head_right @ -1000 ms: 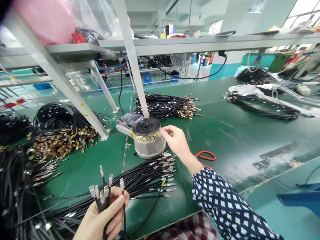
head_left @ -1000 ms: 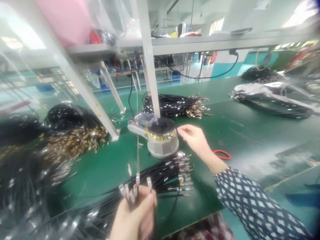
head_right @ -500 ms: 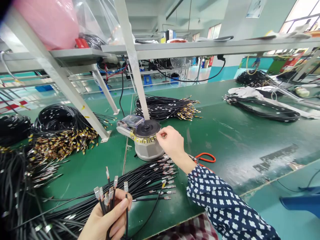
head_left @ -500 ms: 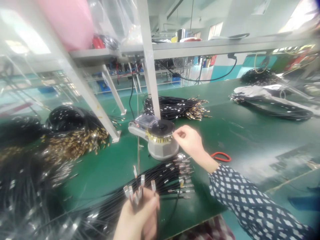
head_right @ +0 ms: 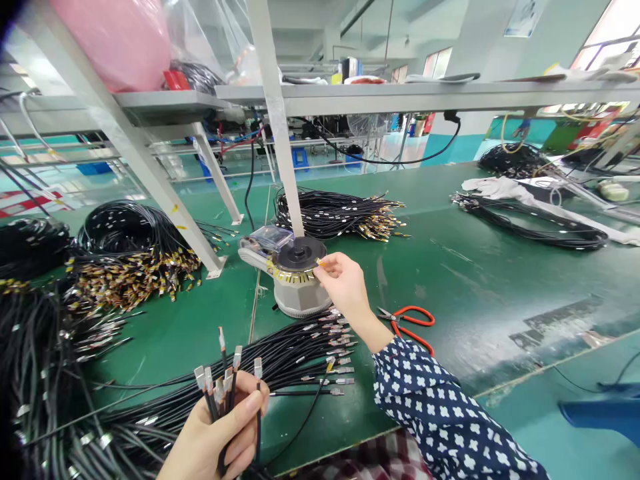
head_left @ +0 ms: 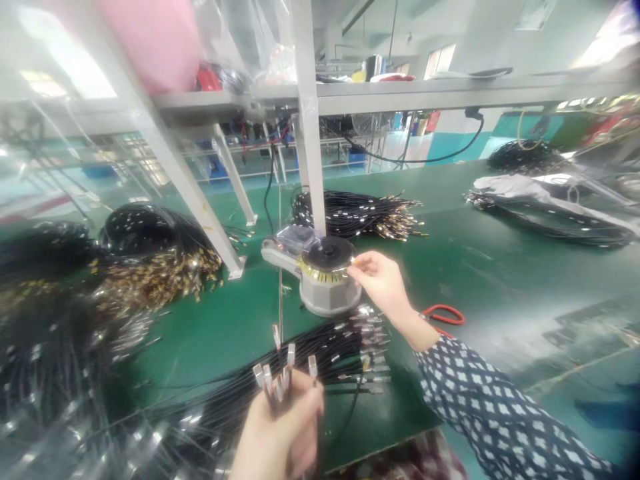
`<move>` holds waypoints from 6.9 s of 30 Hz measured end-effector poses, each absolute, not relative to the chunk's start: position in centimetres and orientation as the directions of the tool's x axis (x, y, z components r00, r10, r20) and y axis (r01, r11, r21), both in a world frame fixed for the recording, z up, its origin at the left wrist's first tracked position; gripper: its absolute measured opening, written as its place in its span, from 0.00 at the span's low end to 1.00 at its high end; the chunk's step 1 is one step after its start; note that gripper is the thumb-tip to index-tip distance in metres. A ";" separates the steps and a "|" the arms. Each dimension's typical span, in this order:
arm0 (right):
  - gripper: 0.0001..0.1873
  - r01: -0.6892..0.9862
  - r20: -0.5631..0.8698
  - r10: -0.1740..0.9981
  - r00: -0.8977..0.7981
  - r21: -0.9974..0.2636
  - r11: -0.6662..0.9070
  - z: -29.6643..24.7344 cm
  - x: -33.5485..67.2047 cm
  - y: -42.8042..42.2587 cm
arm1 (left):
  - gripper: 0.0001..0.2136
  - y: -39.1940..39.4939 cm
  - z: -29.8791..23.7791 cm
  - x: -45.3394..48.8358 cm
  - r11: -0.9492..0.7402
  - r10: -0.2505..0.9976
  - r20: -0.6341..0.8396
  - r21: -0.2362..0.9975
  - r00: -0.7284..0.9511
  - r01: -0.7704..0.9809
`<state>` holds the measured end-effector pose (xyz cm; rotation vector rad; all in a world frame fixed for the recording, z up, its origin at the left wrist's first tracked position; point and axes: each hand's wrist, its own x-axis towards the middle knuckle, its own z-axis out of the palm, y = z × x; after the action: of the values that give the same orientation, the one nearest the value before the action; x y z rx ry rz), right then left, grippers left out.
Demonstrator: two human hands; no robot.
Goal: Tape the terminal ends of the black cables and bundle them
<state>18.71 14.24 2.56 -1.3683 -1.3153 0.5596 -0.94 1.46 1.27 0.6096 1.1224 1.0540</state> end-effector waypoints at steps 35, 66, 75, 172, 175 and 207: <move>0.07 0.157 -0.052 0.952 -0.302 -0.988 -0.004 4.2 16.9 4.7 | 0.17 0.4 2.4 -0.6 0.382 0.909 -0.416 0.812 0.021 -0.442; 0.06 0.263 0.042 0.951 -0.306 -0.956 0.127 4.3 15.8 3.8 | 0.14 -0.2 2.7 -0.4 0.368 0.921 -0.389 0.857 0.015 -0.360; 0.09 0.179 0.067 0.965 -0.252 -0.977 0.115 3.8 14.5 3.1 | 0.11 0.3 2.2 -0.4 0.307 0.943 -0.332 0.871 0.000 -0.384; 0.11 -0.050 0.060 0.937 -0.343 -0.998 0.046 3.9 16.4 4.1 | 0.17 0.2 2.6 -0.9 0.356 0.934 -0.341 0.848 0.110 -0.392; 0.10 0.020 0.074 0.926 -0.371 -0.996 0.087 4.4 16.2 4.2 | 0.16 0.2 2.6 -0.9 0.364 0.931 -0.345 0.840 0.120 -0.402; 0.11 0.207 0.056 0.927 -0.370 -0.968 0.141 5.9 15.9 4.5 | 0.17 0.3 2.6 -0.9 0.353 0.935 -0.341 0.869 0.098 -0.347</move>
<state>15.86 4.46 5.95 -1.1020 -1.7049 1.2780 -0.86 0.28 2.62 0.6993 1.0657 1.0731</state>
